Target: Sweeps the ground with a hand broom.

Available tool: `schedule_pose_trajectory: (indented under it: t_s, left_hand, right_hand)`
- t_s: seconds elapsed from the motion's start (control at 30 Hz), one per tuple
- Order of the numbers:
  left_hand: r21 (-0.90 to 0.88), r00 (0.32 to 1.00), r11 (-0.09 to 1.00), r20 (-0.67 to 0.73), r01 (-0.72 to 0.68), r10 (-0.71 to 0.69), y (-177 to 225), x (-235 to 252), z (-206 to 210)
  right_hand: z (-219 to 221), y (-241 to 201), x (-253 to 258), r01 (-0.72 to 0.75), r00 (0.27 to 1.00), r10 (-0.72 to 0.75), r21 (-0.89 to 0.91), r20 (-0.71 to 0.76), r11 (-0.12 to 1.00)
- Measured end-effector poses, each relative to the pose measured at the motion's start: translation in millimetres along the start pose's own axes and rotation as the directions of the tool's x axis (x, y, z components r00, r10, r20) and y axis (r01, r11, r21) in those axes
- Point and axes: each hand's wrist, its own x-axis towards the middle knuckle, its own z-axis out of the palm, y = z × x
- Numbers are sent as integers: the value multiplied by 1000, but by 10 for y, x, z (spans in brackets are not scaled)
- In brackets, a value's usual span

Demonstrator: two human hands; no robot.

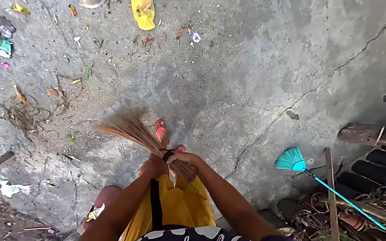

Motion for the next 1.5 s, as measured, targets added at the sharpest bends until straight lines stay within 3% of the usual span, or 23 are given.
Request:
schedule_pose_trajectory:
  t_s: [0.07,0.13,0.17,0.23,0.37,0.43,0.47,0.53,0.6,0.63,0.7,0.77,0.83,0.9,0.97,1.03,1.1,1.17,1.23,1.27,1.37,1.43,1.5]
  left_hand:
    - [83,996,993,-6,-86,87,-3,230,141]
    - [210,959,951,-122,-225,254,-33,729,484]
    - [214,953,949,-147,-231,265,-34,805,535]
    - [134,989,982,-43,-134,141,-25,537,356]
    - [136,996,987,-17,-81,85,45,553,401]
    - [161,997,985,-42,-60,68,173,535,413]
    - [157,999,987,-38,-26,32,264,412,344]
    - [118,997,990,-3,80,-81,412,97,131]
    - [147,999,989,-35,-25,31,557,29,90]
    - [214,974,960,-98,-181,206,644,129,152]
    - [400,841,824,-196,-401,504,796,662,348]
    - [440,805,793,-221,-422,551,891,1045,443]
    - [313,825,844,-236,-435,513,963,1098,409]
    - [194,867,884,-190,-426,460,1071,847,290]
    - [40,948,952,-90,-302,305,1220,325,101]
    - [-149,983,972,-17,-183,183,1278,165,-39]
    - [-352,997,933,-14,-81,81,1285,207,-70]
    - [-357,996,931,-57,-78,62,1382,72,-166]
    - [52,998,997,3,-65,65,1689,-282,-482]
    - [194,999,980,-2,-46,47,1818,-394,-592]
    - [274,996,962,-85,3,21,2111,-595,-756]
    - [281,994,959,-109,15,17,2294,-756,-855]
    - [284,988,958,-154,36,8,2357,-845,-932]
  right_hand:
    - [-126,24,-393,62,998,-63,-87,-15,994]
    - [-231,199,-919,128,983,-137,-78,-122,989]
    - [-303,332,-1190,185,958,-188,-33,-214,982]
    - [-480,651,-1626,338,865,-264,107,-427,935]
    - [-884,712,-1797,546,630,-115,333,-768,769]
    - [-1139,456,-1516,548,589,-10,391,-808,739]
    - [-1215,343,-1305,473,605,-6,353,-796,807]
    - [-1200,132,-870,174,742,-34,144,-669,974]
    - [-1131,-77,-511,-32,889,2,-58,-457,998]
    - [-1140,-160,-423,-36,938,-5,-111,-345,993]
    - [-1196,-282,-575,55,989,-71,-115,-133,992]
    - [-1235,-330,-1080,117,990,-126,-141,-58,983]
    - [-1302,-235,-1737,171,974,-189,-145,-124,974]
    - [-1507,-22,-2414,272,915,-281,-71,-290,960]
    - [-1819,226,-2972,424,811,-337,85,-479,902]
    - [-2144,221,-3366,525,670,-274,180,-690,832]
    - [-2597,7,-3390,608,525,-151,245,-838,755]
    - [-3008,-251,-3036,630,491,-69,299,-868,716]
    - [-3115,-458,-2432,477,552,-102,213,-828,853]
    - [-3014,-550,-2099,325,635,-137,102,-760,940]
    - [-2460,-966,-1399,-43,887,-89,-273,-453,961]
    - [-2270,-1211,-1338,-88,960,-8,-331,-280,939]
    - [-2282,-1284,-1503,-18,985,-39,-329,-167,944]
